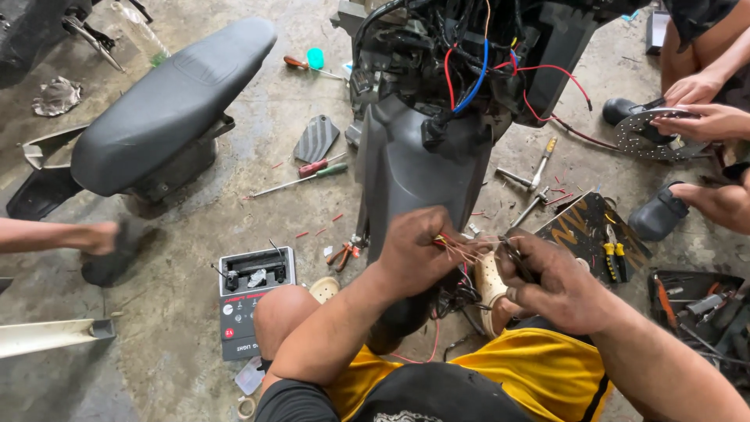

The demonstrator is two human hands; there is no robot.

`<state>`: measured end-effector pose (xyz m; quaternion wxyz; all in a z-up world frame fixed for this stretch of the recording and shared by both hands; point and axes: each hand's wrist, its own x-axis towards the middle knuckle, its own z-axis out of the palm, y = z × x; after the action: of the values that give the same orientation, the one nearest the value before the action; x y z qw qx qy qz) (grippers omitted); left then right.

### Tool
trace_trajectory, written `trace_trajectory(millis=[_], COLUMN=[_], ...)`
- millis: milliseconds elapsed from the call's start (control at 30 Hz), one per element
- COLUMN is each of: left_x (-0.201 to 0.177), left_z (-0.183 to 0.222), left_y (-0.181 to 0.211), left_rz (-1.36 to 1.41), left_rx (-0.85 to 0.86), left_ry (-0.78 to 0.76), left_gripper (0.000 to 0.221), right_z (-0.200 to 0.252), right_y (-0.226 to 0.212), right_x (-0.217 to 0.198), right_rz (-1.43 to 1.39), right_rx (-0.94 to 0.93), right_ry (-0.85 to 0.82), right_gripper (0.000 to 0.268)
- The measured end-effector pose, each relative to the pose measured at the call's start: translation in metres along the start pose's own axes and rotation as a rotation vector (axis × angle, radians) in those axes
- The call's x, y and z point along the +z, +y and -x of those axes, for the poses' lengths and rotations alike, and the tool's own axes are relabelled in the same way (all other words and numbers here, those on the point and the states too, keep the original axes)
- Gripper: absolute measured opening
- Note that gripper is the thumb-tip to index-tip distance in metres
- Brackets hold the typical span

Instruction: Repairing motorcycle electrical wiring by stripping and splicing wires for a new module.

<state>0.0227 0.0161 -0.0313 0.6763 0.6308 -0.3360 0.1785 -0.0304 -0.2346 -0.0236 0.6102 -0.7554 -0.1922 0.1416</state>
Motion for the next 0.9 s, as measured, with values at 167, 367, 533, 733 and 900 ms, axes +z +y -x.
trace_trajectory(millis=[167,367,533,733,900], left_x=[-0.002,-0.004,-0.007,-0.002,0.012], left_z=[-0.002,0.000,-0.002,0.003,0.003], left_y=[0.015,0.012,0.009,0.005,0.005], left_rz=[0.112,0.059,0.184,0.225,0.270], left_rx=[-0.117,-0.201,-0.382,-0.501,-0.435], left_ry=[-0.029,-0.040,-0.004,0.048,0.075], left_gripper=[0.019,0.011,0.016,0.020,0.014], right_z=[-0.005,-0.028,-0.047,-0.026,-0.041], right_y=[0.009,-0.053,-0.054,0.027,-0.016], right_x=[-0.008,0.002,-0.013,-0.005,0.036], right_rz=[-0.161,0.443,1.242,1.142,0.978], right_rx=[-0.042,0.056,-0.214,-0.319,-0.120], right_ry=[0.075,0.109,0.315,0.259,0.284], right_gripper=[0.024,0.028,0.039,0.037,0.043])
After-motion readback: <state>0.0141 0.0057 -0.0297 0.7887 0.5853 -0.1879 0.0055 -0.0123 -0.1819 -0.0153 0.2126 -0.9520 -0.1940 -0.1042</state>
